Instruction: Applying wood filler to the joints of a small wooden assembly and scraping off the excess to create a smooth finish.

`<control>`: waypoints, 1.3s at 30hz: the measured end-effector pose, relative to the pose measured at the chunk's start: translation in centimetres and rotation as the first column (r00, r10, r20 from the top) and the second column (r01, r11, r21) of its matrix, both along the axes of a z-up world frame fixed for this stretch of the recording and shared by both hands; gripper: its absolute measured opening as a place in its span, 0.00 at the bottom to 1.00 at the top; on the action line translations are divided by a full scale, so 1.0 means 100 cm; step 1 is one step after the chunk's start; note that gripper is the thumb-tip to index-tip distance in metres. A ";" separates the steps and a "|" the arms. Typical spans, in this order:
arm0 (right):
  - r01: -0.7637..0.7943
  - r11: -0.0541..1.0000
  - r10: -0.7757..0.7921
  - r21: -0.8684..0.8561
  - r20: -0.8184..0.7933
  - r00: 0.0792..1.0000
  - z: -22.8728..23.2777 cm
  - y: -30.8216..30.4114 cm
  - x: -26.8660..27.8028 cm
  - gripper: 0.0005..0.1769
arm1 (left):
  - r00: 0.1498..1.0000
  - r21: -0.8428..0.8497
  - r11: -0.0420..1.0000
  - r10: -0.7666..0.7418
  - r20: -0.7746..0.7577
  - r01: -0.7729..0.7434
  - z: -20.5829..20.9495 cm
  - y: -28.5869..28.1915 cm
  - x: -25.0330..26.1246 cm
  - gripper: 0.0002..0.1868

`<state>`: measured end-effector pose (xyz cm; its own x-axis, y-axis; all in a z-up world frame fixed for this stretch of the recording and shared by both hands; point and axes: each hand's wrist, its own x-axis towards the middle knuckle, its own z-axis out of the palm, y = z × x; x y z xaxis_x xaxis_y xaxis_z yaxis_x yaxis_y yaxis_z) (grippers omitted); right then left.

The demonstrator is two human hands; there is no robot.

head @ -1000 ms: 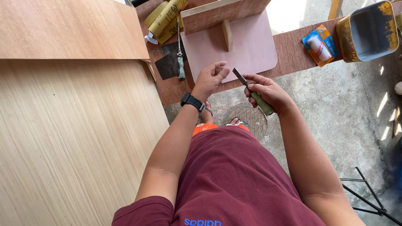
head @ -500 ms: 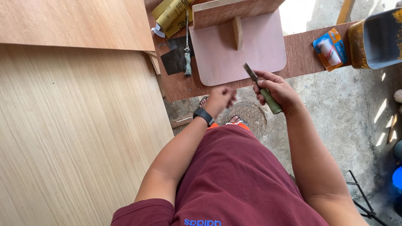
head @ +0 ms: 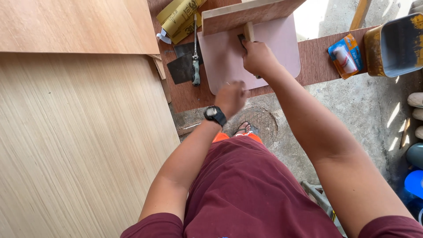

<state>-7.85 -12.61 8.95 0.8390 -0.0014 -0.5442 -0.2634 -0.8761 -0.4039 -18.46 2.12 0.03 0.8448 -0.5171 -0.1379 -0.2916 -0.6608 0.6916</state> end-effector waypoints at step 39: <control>-0.079 0.971 -0.009 -0.227 -0.360 0.933 0.029 0.026 0.009 0.10 | 0.991 0.561 0.825 0.008 -0.130 0.067 -0.032 -0.005 0.117 0.61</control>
